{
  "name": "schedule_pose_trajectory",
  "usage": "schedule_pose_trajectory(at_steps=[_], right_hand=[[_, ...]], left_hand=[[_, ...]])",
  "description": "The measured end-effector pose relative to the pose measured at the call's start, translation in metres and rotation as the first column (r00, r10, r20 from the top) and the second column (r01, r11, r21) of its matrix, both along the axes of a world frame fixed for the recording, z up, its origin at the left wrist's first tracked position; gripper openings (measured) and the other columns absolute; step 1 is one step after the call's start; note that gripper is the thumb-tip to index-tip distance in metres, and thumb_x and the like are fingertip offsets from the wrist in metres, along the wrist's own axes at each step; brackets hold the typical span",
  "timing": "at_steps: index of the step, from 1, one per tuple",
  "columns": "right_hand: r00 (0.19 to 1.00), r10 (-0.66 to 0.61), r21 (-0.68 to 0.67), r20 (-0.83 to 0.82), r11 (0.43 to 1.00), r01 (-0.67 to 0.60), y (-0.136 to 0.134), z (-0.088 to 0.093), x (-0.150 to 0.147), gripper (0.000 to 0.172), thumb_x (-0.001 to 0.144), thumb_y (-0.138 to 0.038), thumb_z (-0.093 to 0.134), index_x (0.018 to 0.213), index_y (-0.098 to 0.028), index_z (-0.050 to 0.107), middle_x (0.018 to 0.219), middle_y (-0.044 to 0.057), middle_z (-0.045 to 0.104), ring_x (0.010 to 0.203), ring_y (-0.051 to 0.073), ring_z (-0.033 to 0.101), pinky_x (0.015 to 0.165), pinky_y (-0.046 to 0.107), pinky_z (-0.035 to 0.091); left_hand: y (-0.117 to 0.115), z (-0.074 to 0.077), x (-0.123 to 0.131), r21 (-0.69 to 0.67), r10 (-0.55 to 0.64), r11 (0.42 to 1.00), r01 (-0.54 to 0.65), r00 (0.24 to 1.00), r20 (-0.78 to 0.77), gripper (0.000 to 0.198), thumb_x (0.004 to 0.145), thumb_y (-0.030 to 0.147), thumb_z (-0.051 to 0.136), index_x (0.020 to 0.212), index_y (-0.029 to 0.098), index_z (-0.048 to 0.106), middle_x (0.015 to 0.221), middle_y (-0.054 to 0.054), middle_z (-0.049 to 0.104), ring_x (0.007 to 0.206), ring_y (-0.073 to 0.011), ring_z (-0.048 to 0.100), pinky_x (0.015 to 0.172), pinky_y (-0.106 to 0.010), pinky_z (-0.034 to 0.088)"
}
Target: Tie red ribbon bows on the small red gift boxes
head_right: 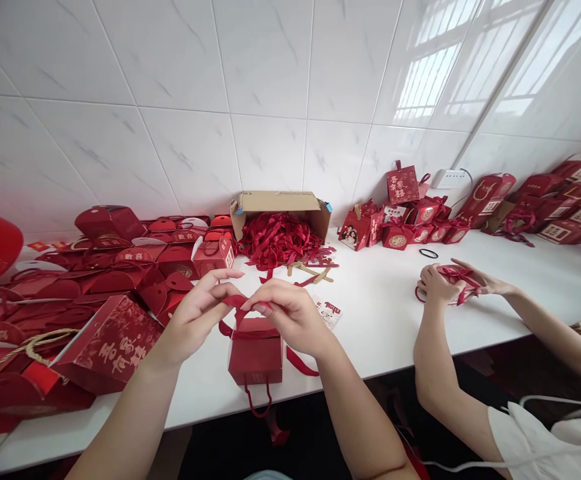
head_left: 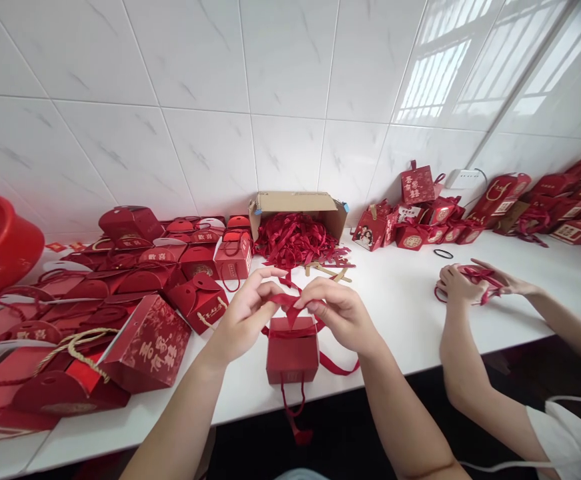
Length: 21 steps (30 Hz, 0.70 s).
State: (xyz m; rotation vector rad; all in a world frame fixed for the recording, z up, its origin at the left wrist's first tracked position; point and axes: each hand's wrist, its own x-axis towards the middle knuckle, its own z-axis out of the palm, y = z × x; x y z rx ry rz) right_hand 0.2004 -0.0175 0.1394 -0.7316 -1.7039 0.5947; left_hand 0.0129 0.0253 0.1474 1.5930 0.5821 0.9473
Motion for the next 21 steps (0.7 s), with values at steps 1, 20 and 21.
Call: schedule_pose_trajectory(at_steps=[1,20,21], right_hand=[[0.994,-0.061,0.089,0.095,0.995,0.053,0.001,-0.001,0.002,0.023,0.095,-0.017,0.048,0.095,-0.023,0.071,0.088,0.005,0.068,0.081,0.016,0.061,0.074,0.032,0.048],[0.776,-0.610,-0.099,-0.163,0.793,0.602,-0.022,-0.067,0.030,0.016,0.090,-0.029,0.055,0.087,-0.022,0.069,0.090,0.007,0.066,0.088,0.022,0.063,0.077,0.036,0.051],[0.710,-0.697,-0.205,-0.101,0.713,0.670,-0.029,-0.080,0.039,0.020,0.088,-0.036,0.056,0.083,-0.022,0.069,0.087,0.006,0.067,0.086,0.021,0.063,0.077,0.035,0.051]], left_hand=[[0.001,-0.001,0.000,-0.050,-0.010,0.999,0.013,0.999,0.052,0.028,0.090,0.016,0.051,0.117,0.023,0.051,0.079,0.002,0.064,0.078,-0.0118,0.058,0.075,-0.023,0.042],[0.009,-0.053,-0.036,0.510,0.738,0.527,-0.679,0.664,0.122,0.047,0.081,0.026,0.065,0.123,0.023,0.045,0.061,0.009,0.043,0.059,-0.0106,0.051,0.078,-0.030,0.052],[0.010,-0.066,-0.046,0.500,0.758,0.525,-0.689,0.645,0.093,0.044,0.082,0.026,0.062,0.122,0.022,0.045,0.061,0.009,0.041,0.057,-0.0101,0.049,0.076,-0.029,0.052]])
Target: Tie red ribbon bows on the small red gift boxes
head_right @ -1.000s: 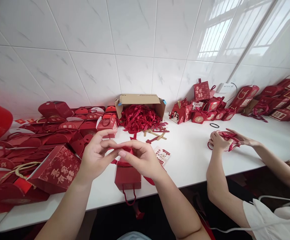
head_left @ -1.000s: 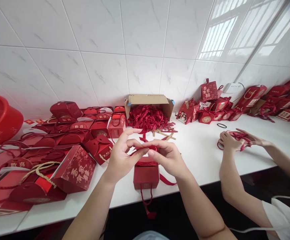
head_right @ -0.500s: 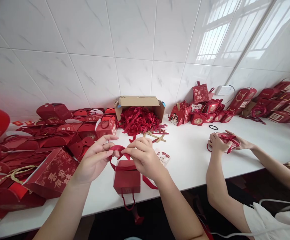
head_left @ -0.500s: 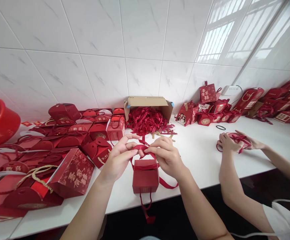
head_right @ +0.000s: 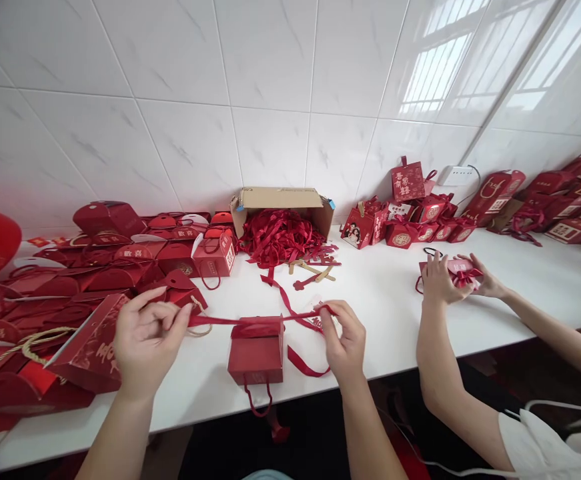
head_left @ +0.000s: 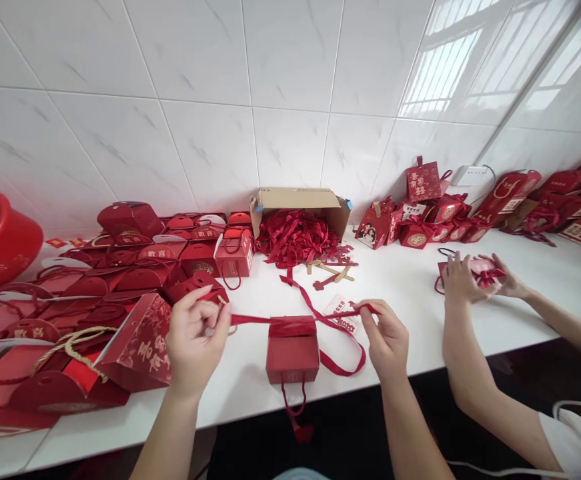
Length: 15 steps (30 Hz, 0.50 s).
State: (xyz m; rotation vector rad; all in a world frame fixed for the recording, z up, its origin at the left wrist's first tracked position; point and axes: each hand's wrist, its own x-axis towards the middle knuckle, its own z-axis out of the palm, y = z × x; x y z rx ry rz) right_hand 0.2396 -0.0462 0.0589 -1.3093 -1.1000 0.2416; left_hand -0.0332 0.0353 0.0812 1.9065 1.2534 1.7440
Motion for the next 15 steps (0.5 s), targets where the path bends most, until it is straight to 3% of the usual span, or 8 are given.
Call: schedule_pose_trajectory(at_steps=[4,7,10,12,15], right_hand=[[0.976,-0.210,-0.197,-0.054,0.961,0.196,-0.030,-0.053,0.032,0.030,0.082,-0.045,0.060,0.071,-0.017,0.064,0.068,0.005,0.064,0.065,0.021,0.060,0.062,0.034,0.048],[0.964,-0.257,-0.320,-0.074,0.921,0.222,-0.046,-0.080,0.044,0.034,0.079,-0.048,0.061,0.067,-0.016,0.065,0.058,0.004,0.063,0.054,0.022,0.058,0.051,0.033,0.046],[0.962,-0.268,-0.373,-0.051,0.899,0.230,-0.048,-0.090,0.048,0.037,0.076,-0.051,0.060,0.073,-0.015,0.069,0.067,0.007,0.067,0.062,0.026,0.062,0.058,0.038,0.050],[0.949,-0.315,-0.359,-0.014,0.887,0.289,-0.042,-0.086,0.048,0.041,0.075,-0.052,0.059,0.089,-0.014,0.070,0.092,0.013,0.068,0.083,0.032,0.064,0.075,0.047,0.051],[0.943,-0.332,-0.281,0.033,0.902,0.328,-0.027,-0.071,0.043,0.050,0.077,-0.050,0.058,0.114,-0.015,0.061,0.123,0.017,0.055,0.111,0.035,0.055,0.097,0.056,0.041]], left_hand=[[-0.004,-0.057,-0.036,-0.158,0.083,0.982,-0.101,0.990,-0.113,0.033,0.080,0.025,0.059,0.111,0.019,0.053,0.058,0.009,0.041,0.052,-0.0105,0.047,0.063,-0.024,0.048],[-0.010,-0.087,-0.051,-0.253,0.114,0.954,-0.161,0.975,-0.189,0.028,0.079,0.028,0.057,0.106,0.020,0.056,0.056,0.009,0.042,0.049,-0.0113,0.046,0.057,-0.024,0.043],[-0.010,-0.093,-0.053,-0.294,0.110,0.940,-0.173,0.969,-0.219,0.026,0.077,0.028,0.058,0.102,0.021,0.060,0.060,0.006,0.046,0.058,-0.0150,0.051,0.068,-0.030,0.046],[-0.009,-0.087,-0.048,-0.296,0.098,0.942,-0.158,0.973,-0.207,0.020,0.075,0.029,0.060,0.094,0.021,0.063,0.071,0.001,0.055,0.076,-0.0205,0.056,0.083,-0.037,0.045],[-0.012,-0.074,-0.027,-0.316,0.049,0.944,-0.091,0.989,-0.140,0.019,0.078,0.035,0.061,0.090,0.021,0.061,0.094,-0.007,0.062,0.100,-0.0256,0.056,0.098,-0.044,0.040]])
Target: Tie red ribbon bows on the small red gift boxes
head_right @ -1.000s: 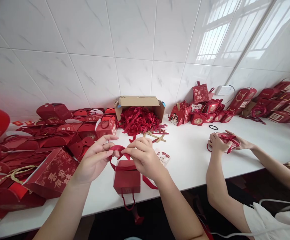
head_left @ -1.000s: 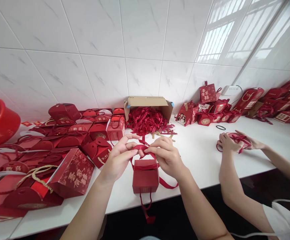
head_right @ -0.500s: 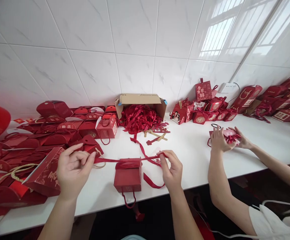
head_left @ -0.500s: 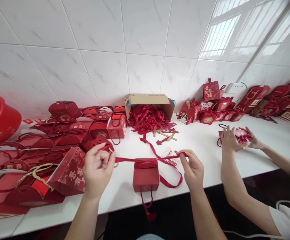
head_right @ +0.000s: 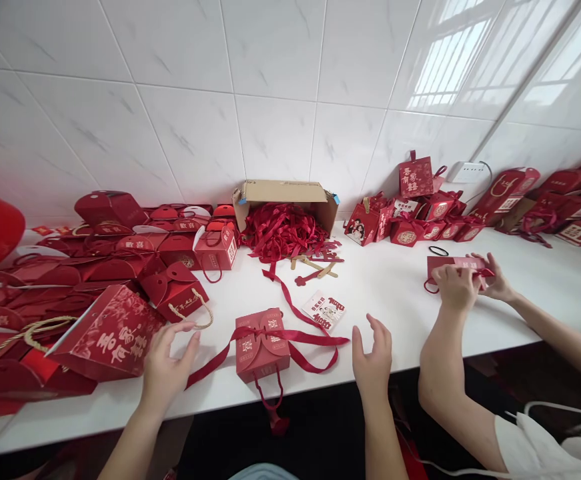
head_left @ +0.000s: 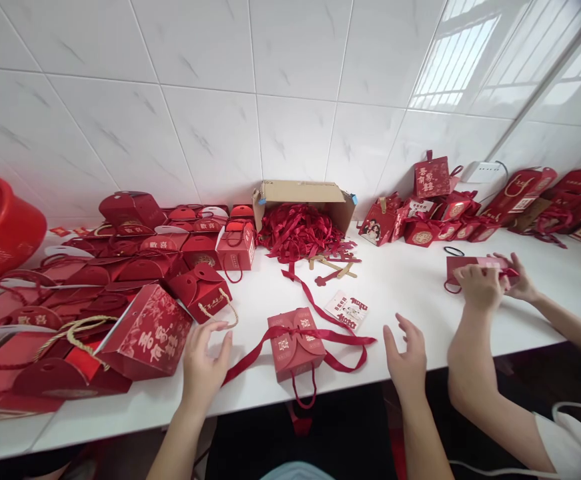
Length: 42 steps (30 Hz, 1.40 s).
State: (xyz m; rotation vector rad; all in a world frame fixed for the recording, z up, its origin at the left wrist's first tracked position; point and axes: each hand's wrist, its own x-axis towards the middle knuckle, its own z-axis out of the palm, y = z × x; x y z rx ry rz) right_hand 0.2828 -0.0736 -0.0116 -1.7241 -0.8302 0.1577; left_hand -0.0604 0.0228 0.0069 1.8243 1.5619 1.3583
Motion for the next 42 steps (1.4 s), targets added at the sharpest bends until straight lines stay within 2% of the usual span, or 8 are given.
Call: schedule_pose_trajectory(at_steps=[3,7,12,20,24,32,37,42], right_hand=[[0.969,0.246,0.037,0.035,0.968,-0.247,0.017,0.019,-0.018,0.036,0.085,-0.045,0.054,0.107,-0.018,0.064,0.113,0.012,0.062,0.108,0.027,0.059,0.096,0.047,0.046],[0.820,0.572,-0.019,0.030,0.821,-0.571,0.033,0.037,-0.054,0.031,0.089,-0.039,0.052,0.108,-0.020,0.067,0.105,0.010,0.068,0.089,0.020,0.066,0.081,0.036,0.056],[0.692,0.715,-0.157,0.103,0.698,-0.698,0.032,0.052,-0.082,0.064,0.078,-0.037,0.070,0.136,-0.023,0.048,0.112,0.010,0.062,0.094,0.022,0.063,0.084,0.039,0.054],[0.699,0.701,-0.155,0.142,0.713,-0.684,0.031,0.051,-0.090,0.053,0.080,-0.033,0.066,0.129,-0.020,0.052,0.107,0.011,0.063,0.093,0.023,0.061,0.082,0.038,0.052],[0.685,0.720,-0.137,-0.115,0.671,-0.729,0.030,0.044,-0.083,0.040,0.090,-0.041,0.051,0.124,-0.019,0.050,0.083,0.002,0.056,0.065,0.014,0.052,0.063,0.029,0.046],[0.653,0.690,-0.210,-0.314,0.620,-0.756,0.039,0.037,-0.061,0.047,0.080,-0.053,0.062,0.056,-0.018,0.042,0.053,-0.006,0.035,0.052,0.008,0.032,0.049,0.023,0.026],[0.645,0.671,-0.156,-0.366,0.639,-0.753,0.040,0.044,-0.056,0.050,0.074,-0.055,0.066,0.053,-0.019,0.039,0.052,-0.007,0.029,0.052,0.008,0.026,0.048,0.023,0.021],[0.507,0.709,-0.028,-0.490,0.569,-0.822,0.032,0.057,-0.052,0.044,0.079,-0.057,0.061,0.062,-0.018,0.051,0.052,-0.006,0.036,0.049,0.008,0.030,0.046,0.022,0.024]], left_hand=[[-0.009,0.012,0.032,-0.087,-0.126,0.987,0.136,0.987,0.104,0.023,0.083,0.040,0.057,0.095,0.021,0.057,0.099,-0.007,0.063,0.099,-0.0223,0.062,0.092,-0.040,0.049],[-0.019,0.024,0.067,-0.200,-0.274,0.929,0.313,0.941,0.199,0.028,0.083,0.040,0.061,0.103,0.021,0.055,0.104,-0.007,0.065,0.101,-0.0205,0.065,0.086,-0.035,0.055],[-0.020,0.030,0.076,-0.258,-0.291,0.899,0.354,0.923,0.253,0.030,0.082,0.036,0.062,0.105,0.021,0.052,0.111,-0.008,0.061,0.103,-0.0213,0.063,0.087,-0.039,0.054],[-0.017,0.027,0.073,-0.321,-0.294,0.877,0.358,0.927,0.232,0.037,0.080,0.039,0.063,0.109,0.022,0.048,0.116,-0.008,0.056,0.101,-0.0205,0.058,0.079,-0.034,0.051],[-0.009,0.025,0.065,-0.376,-0.325,0.851,0.366,0.930,0.170,0.035,0.076,0.043,0.066,0.099,0.021,0.052,0.096,-0.002,0.057,0.078,-0.0154,0.055,0.076,-0.031,0.048],[-0.004,0.024,0.061,-0.415,-0.398,0.816,0.404,0.911,0.105,0.036,0.074,0.049,0.066,0.065,0.020,0.048,0.066,0.004,0.051,0.066,-0.0152,0.052,0.063,-0.026,0.043],[-0.005,0.020,0.061,-0.362,-0.382,0.852,0.378,0.922,0.063,0.035,0.075,0.045,0.066,0.065,0.021,0.043,0.067,0.004,0.046,0.065,-0.0140,0.049,0.062,-0.025,0.041],[0.000,0.026,0.055,-0.311,-0.440,0.851,0.423,0.898,0.018,0.030,0.076,0.044,0.067,0.072,0.021,0.047,0.072,0.003,0.048,0.068,-0.0158,0.052,0.065,-0.028,0.045]])
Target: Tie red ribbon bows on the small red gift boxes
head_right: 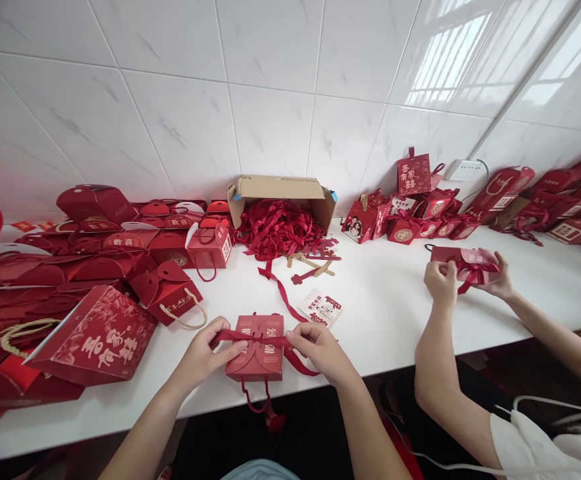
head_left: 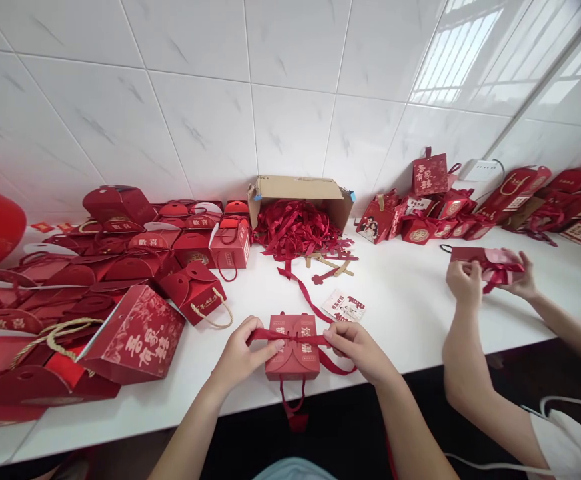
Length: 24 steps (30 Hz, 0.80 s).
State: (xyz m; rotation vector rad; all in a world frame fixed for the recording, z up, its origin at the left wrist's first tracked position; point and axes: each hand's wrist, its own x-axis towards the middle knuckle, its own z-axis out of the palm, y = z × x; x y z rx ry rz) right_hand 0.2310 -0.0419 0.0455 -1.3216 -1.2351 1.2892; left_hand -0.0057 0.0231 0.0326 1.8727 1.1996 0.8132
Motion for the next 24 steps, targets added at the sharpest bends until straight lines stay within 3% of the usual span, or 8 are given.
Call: schedule_pose_trajectory(at_steps=[4,6,10,15,19,22,24], right_hand=[[0.993,-0.010,0.046,-0.122,0.999,0.016,-0.003,0.012,0.001,0.040,0.081,-0.054,0.061,0.066,-0.017,0.057,0.059,-0.002,0.049,0.055,0.011,0.042,0.052,0.024,0.036],[0.987,-0.027,0.079,-0.158,0.996,0.040,-0.004,0.019,0.000,0.040,0.081,-0.052,0.062,0.063,-0.017,0.058,0.060,0.000,0.052,0.058,0.012,0.046,0.057,0.026,0.041],[0.981,-0.025,0.127,-0.194,0.991,0.050,-0.005,0.033,-0.006,0.037,0.079,-0.050,0.066,0.062,-0.017,0.064,0.062,0.002,0.058,0.064,0.015,0.052,0.067,0.031,0.048],[0.983,-0.031,0.112,-0.180,0.992,0.052,-0.010,0.032,-0.008,0.027,0.078,-0.044,0.070,0.070,-0.018,0.072,0.061,0.001,0.062,0.062,0.015,0.057,0.066,0.031,0.051],[0.989,-0.143,0.154,0.030,0.979,0.137,-0.009,0.016,-0.010,0.026,0.080,-0.038,0.068,0.098,-0.020,0.075,0.063,-0.001,0.062,0.059,0.013,0.055,0.064,0.030,0.051],[0.964,-0.165,0.272,0.207,0.957,0.105,-0.003,0.007,-0.020,0.034,0.084,-0.030,0.063,0.116,-0.022,0.069,0.065,-0.002,0.061,0.061,0.013,0.054,0.069,0.031,0.051],[0.959,-0.167,0.360,0.230,0.930,0.076,0.001,0.004,-0.030,0.033,0.085,-0.027,0.061,0.117,-0.024,0.069,0.068,-0.001,0.063,0.064,0.014,0.056,0.070,0.030,0.051]], left_hand=[[-0.008,0.017,0.003,0.138,0.038,0.990,-0.037,0.999,-0.007,0.037,0.075,0.038,0.069,0.105,0.024,0.051,0.111,-0.007,0.053,0.108,-0.0256,0.051,0.096,-0.041,0.040],[-0.016,0.027,0.012,0.194,-0.009,0.981,0.012,1.000,-0.018,0.037,0.075,0.038,0.070,0.108,0.027,0.056,0.121,-0.007,0.052,0.119,-0.0269,0.047,0.103,-0.043,0.035],[-0.026,0.040,0.038,0.384,-0.063,0.919,0.091,0.994,-0.086,0.029,0.072,0.035,0.074,0.100,0.031,0.065,0.113,-0.005,0.060,0.113,-0.0279,0.051,0.098,-0.045,0.036],[-0.020,0.038,0.054,0.502,0.121,0.859,-0.096,0.992,-0.018,0.005,0.082,0.020,0.058,0.085,0.023,0.062,0.097,-0.006,0.063,0.098,-0.0263,0.056,0.088,-0.044,0.036],[-0.016,0.033,0.051,0.534,0.205,0.823,-0.191,0.978,0.034,0.005,0.081,0.019,0.058,0.085,0.022,0.059,0.092,-0.006,0.063,0.093,-0.0261,0.056,0.085,-0.042,0.035],[-0.020,0.034,0.051,0.518,0.203,0.832,-0.200,0.978,0.052,0.007,0.080,0.021,0.060,0.087,0.022,0.059,0.090,-0.005,0.062,0.090,-0.0256,0.056,0.084,-0.042,0.035],[-0.024,0.037,0.050,0.488,0.174,0.854,-0.180,0.983,0.058,0.005,0.080,0.022,0.059,0.085,0.023,0.061,0.086,-0.004,0.061,0.087,-0.0247,0.056,0.083,-0.042,0.036]])
